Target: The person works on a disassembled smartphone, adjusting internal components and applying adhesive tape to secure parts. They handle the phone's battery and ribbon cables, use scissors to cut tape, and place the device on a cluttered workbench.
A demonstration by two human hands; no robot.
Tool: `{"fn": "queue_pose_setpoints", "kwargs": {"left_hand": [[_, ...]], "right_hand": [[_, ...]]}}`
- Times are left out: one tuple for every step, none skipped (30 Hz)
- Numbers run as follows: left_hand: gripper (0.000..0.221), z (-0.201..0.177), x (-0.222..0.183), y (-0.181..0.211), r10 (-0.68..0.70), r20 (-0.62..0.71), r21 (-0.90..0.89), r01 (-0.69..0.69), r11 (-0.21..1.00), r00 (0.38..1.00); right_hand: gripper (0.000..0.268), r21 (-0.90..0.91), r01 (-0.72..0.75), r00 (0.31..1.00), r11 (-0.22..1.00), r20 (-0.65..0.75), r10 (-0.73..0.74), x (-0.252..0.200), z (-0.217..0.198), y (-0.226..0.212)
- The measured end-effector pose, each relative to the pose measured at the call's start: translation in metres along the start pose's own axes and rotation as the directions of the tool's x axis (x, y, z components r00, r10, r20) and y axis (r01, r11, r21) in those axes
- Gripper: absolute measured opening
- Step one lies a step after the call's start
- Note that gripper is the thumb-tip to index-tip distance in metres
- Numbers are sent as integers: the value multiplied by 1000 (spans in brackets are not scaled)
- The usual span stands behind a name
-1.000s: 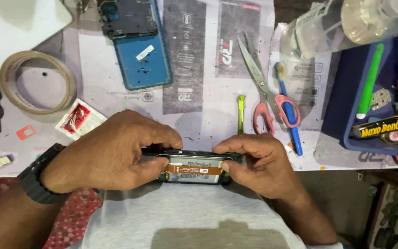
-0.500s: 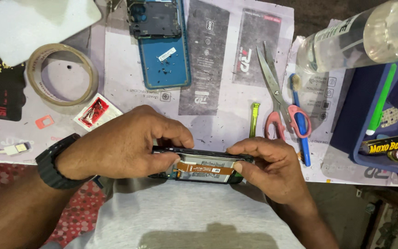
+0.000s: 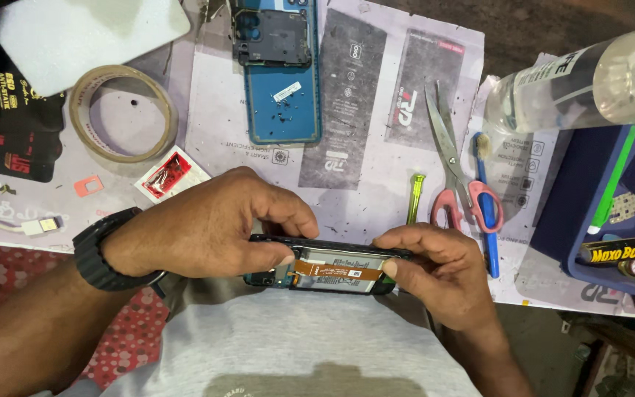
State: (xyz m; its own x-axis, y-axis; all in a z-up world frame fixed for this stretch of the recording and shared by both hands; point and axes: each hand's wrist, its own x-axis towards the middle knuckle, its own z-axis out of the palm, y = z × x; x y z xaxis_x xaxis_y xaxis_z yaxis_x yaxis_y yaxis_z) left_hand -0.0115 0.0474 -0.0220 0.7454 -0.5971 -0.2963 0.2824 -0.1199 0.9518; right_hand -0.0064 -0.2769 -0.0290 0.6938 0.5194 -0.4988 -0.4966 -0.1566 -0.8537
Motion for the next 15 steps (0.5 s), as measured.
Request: {"fn": "queue_pose_setpoints", "kwargs": {"left_hand": [[26, 0, -1, -1, -3, 7, -17, 3, 1000, 1000], [26, 0, -1, -1, -18, 8, -34, 19, 999, 1000], [27, -1, -2, -2, -34, 8, -52, 34, 998, 999], [27, -1, -3, -3, -49, 8, -69, 49, 996, 999], [28, 0, -4, -4, -57, 8, -98, 58, 994, 998], [29, 0, -5, -6, -65, 8, -126, 66, 990, 998], [30, 0, -5, -7, -72, 9, -154, 73, 985, 997], [33, 0, -6, -8, -27, -14, -171, 24, 985, 1000], [37, 0, -8, -9, 20, -37, -184, -27, 982, 999], [40, 0, -9, -10, 67, -60, -197, -78, 977, 996], [41, -1, -9, -11, 63, -68, -196, -75, 978, 996], [41, -1, -10, -11, 58, -76, -194, -72, 978, 995], [41, -1, -10, -11, 55, -84, -192, -70, 979, 995], [41, -1, -9, -11, 42, -85, -181, -57, 982, 996], [41, 0, -9, -10, 26, -88, -171, -41, 984, 996]], "right_hand": [[28, 2, -8, 1000, 1000, -7, 8, -1, 0, 0], [28, 13, -10, 1000, 1000, -11, 10, 0, 1, 0], [28, 24, -11, 1000, 1000, -15, 12, 0, 1, 0], [28, 35, -13, 1000, 999, -18, 13, 0, 1, 1], [28, 44, -14, 999, 999, -31, 15, -1, 1, 1], [28, 53, -15, 999, 998, -43, 18, -3, 0, 2], [28, 62, -15, 998, 998, -56, 18, -4, -1, 3], [27, 84, 26, 999, 996, -47, -22, -3, -2, 5], [27, 106, 68, 997, 992, -39, -64, 0, -4, 9], [26, 127, 110, 994, 986, -32, -107, 1, -6, 11], [26, 152, 122, 992, 981, -22, -120, 1, -8, 13], [26, 177, 134, 991, 975, -12, -134, 1, -9, 14], [25, 202, 146, 989, 968, -3, -148, 1, -10, 15], [25, 175, 158, 987, 972, -18, -158, 0, -11, 16], [25, 149, 167, 986, 975, -29, -164, -1, -10, 17]]}}
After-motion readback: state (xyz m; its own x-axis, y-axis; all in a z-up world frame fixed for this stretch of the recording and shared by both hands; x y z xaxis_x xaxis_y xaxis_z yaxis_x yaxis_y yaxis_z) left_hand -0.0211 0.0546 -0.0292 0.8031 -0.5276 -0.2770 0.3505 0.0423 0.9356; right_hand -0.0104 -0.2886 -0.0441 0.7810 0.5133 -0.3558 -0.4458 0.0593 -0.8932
